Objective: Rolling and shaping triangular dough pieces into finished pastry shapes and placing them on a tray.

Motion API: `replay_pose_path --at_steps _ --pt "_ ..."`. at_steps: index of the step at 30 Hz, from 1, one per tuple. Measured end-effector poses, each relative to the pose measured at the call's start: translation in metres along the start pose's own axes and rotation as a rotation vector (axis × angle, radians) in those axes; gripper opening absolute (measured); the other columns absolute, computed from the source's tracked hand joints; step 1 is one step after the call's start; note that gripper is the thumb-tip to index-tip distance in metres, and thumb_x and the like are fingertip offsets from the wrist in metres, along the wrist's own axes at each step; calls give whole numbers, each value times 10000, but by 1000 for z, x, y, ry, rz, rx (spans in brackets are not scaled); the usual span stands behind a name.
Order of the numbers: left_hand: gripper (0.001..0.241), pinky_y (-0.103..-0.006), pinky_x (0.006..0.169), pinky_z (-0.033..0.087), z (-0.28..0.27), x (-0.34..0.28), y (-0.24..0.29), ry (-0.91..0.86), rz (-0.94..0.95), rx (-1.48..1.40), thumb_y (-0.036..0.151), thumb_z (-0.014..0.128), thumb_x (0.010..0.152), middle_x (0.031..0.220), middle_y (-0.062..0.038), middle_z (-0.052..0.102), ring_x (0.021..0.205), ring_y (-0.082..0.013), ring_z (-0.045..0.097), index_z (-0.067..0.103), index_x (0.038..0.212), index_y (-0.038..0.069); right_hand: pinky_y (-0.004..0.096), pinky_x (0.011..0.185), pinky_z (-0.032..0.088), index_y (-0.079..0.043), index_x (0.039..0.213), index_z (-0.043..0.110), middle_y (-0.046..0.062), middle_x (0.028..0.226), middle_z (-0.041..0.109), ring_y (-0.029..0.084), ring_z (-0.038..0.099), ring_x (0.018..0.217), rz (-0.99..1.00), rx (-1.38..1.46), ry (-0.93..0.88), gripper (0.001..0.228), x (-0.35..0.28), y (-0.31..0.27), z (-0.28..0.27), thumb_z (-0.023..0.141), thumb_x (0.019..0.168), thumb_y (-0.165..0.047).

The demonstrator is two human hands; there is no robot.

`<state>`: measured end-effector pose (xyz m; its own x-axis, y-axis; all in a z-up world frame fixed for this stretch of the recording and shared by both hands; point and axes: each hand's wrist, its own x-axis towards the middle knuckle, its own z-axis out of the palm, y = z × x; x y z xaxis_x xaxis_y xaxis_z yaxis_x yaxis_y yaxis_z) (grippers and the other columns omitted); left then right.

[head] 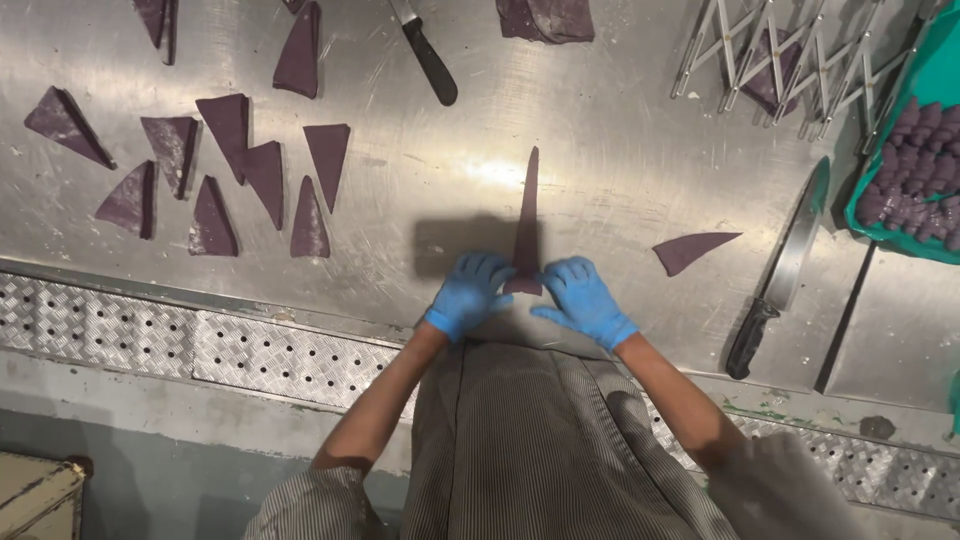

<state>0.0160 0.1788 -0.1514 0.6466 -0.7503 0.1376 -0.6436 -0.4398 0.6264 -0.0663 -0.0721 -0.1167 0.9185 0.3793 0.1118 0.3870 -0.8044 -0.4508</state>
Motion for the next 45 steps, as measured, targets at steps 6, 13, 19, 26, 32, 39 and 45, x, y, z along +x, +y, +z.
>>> replay_pose_path --at_steps 6,13,19,26,32,39,45 --pt "381 -465 1054 438 1 0 -15 -123 194 228 382 727 916 1132 -81 635 1126 -295 576 682 1189 120 464 1044 425 -77 1134 661 111 1099 581 318 555 1085 -38 -81 -14 438 -1 13 7 695 904 -448" --pt "264 -410 989 493 7 0 -23 -67 366 321 197 654 852 1087 -50 652 1037 -249 626 699 1105 136 435 985 452 -131 1082 677 63 1087 601 275 570 1049 -159 -53 0 222 -2 24 21 700 927 -287" --pt "155 -433 932 493 17 15 -13 -89 280 306 214 672 855 1097 -83 658 1067 -288 629 664 986 133 444 971 447 -129 1008 665 67 1060 607 280 582 1058 -85 5 80 181 10 18 23 721 889 -253" --pt "380 -523 957 426 -15 39 19 -40 -113 -57 271 710 811 1148 -156 614 1144 -356 537 672 1157 121 430 961 455 -140 1017 700 67 1044 654 279 614 1036 85 96 64 184 19 9 14 736 868 -241" --pt "232 -463 974 486 2 -5 6 62 -118 -87 189 676 921 1151 -63 669 1120 -298 605 685 1150 154 409 981 501 -65 1179 689 60 1123 656 269 611 1092 19 57 133 283 -13 2 12 710 951 -231" --pt "276 -427 876 520 15 -1 3 31 182 182 208 680 905 1079 -50 649 1007 -249 619 712 1166 123 406 925 491 -88 1122 712 66 1080 629 259 599 1071 -56 -158 100 321 3 -3 8 749 901 -317" --pt "158 -440 840 495 13 21 -3 -66 216 202 301 695 893 1000 -84 611 964 -291 599 658 901 147 430 935 465 -115 936 699 66 1055 613 262 578 1040 28 -35 67 272 11 2 18 789 860 -360"
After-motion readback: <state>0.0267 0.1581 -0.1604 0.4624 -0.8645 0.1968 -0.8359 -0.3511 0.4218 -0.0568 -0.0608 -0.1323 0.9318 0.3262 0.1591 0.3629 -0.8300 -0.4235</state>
